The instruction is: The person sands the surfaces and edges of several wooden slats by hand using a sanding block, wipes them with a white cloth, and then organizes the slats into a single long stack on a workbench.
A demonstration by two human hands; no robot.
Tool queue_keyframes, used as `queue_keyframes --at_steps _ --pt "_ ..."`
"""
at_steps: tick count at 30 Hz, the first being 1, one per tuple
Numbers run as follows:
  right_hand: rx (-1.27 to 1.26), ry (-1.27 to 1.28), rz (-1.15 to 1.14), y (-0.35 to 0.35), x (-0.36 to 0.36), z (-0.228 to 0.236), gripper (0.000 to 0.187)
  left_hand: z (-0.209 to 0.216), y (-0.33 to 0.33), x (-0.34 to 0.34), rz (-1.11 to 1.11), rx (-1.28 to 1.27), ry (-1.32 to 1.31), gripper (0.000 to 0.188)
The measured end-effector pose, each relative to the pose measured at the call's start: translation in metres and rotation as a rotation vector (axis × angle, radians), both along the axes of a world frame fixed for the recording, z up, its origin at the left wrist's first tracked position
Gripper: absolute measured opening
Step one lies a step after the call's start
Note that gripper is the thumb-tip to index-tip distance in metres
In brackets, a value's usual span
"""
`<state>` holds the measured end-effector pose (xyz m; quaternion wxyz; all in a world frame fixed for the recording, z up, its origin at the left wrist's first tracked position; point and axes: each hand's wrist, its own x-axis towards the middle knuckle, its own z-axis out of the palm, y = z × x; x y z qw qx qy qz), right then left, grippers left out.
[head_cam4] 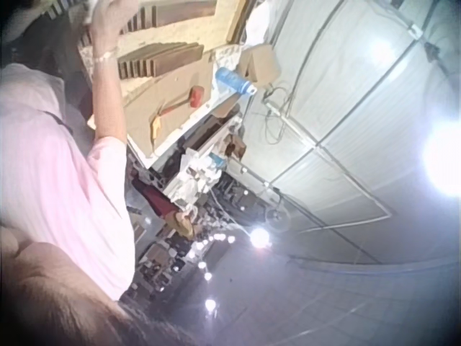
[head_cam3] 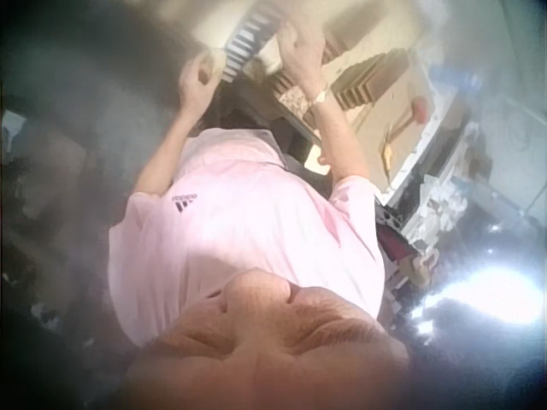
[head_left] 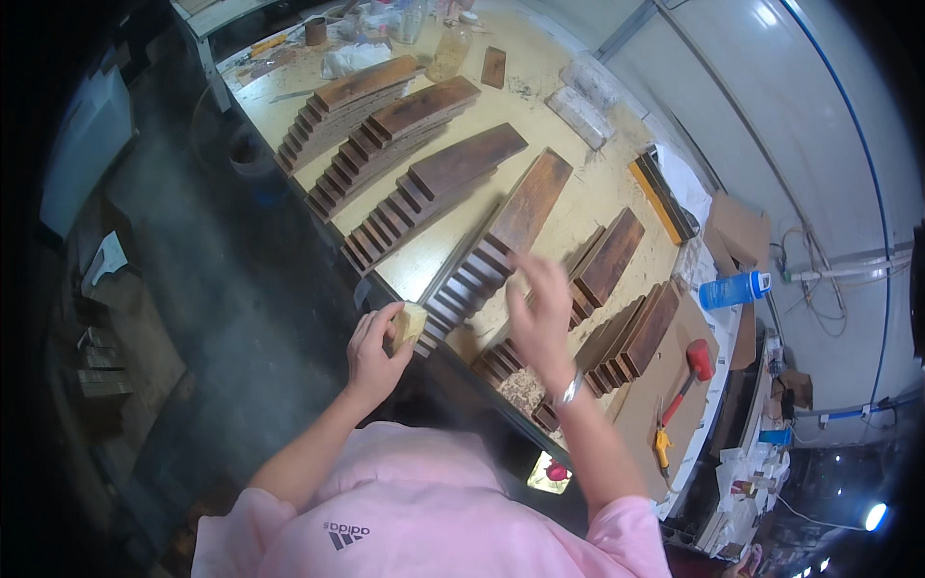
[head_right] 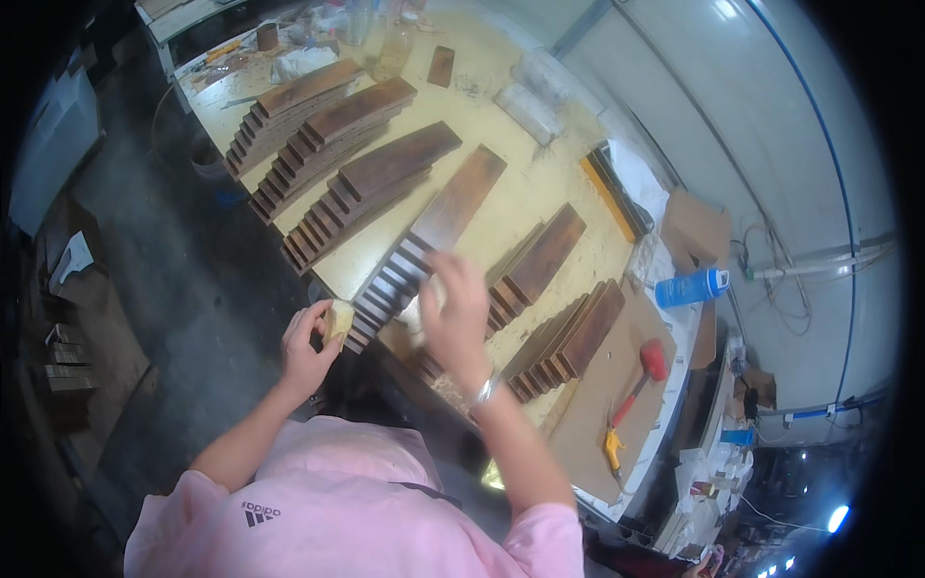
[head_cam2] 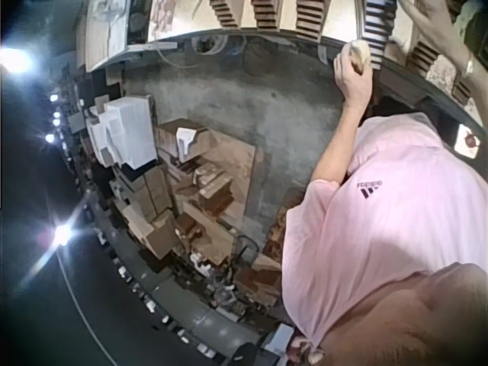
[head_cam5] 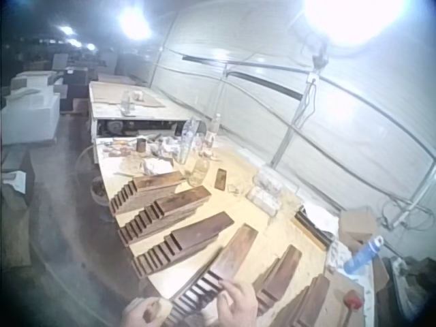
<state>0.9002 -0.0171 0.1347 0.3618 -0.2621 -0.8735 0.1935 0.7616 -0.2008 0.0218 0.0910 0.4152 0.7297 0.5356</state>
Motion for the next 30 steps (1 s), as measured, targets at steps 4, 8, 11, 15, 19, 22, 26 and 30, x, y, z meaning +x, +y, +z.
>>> queue_keyframes --at_steps 4,8,11,15,19,22,26,30 --pt "0.122 -0.064 0.165 0.090 -0.042 0.011 0.017 0.013 0.004 0.009 -0.006 -0.050 0.114 0.053" --pt "0.149 -0.353 0.278 0.123 -0.070 0.001 0.034 0.017 0.015 0.007 0.085 -0.035 0.191 0.056" --pt "0.180 -0.551 0.267 0.124 -0.075 -0.007 0.040 0.008 0.025 0.032 0.128 -0.053 0.179 0.052" --pt "0.160 -0.562 0.230 0.121 -0.078 -0.009 0.044 -0.002 0.018 0.078 -0.001 -0.106 0.170 0.049" --pt "0.184 -0.567 0.224 0.121 -0.075 -0.011 0.045 0.012 0.026 0.053 0.202 -0.054 0.180 0.047" --pt "0.197 -0.533 0.219 0.120 -0.076 -0.011 0.047 -0.004 0.023 0.063 0.160 -0.108 0.221 0.047" --pt "0.219 -0.537 0.200 0.122 -0.077 -0.013 0.048 -0.008 0.007 0.087 0.043 -0.069 0.254 0.048" --pt "0.222 -0.568 0.202 0.121 -0.079 -0.008 0.049 0.012 0.022 0.053 0.268 -0.108 0.253 0.048"
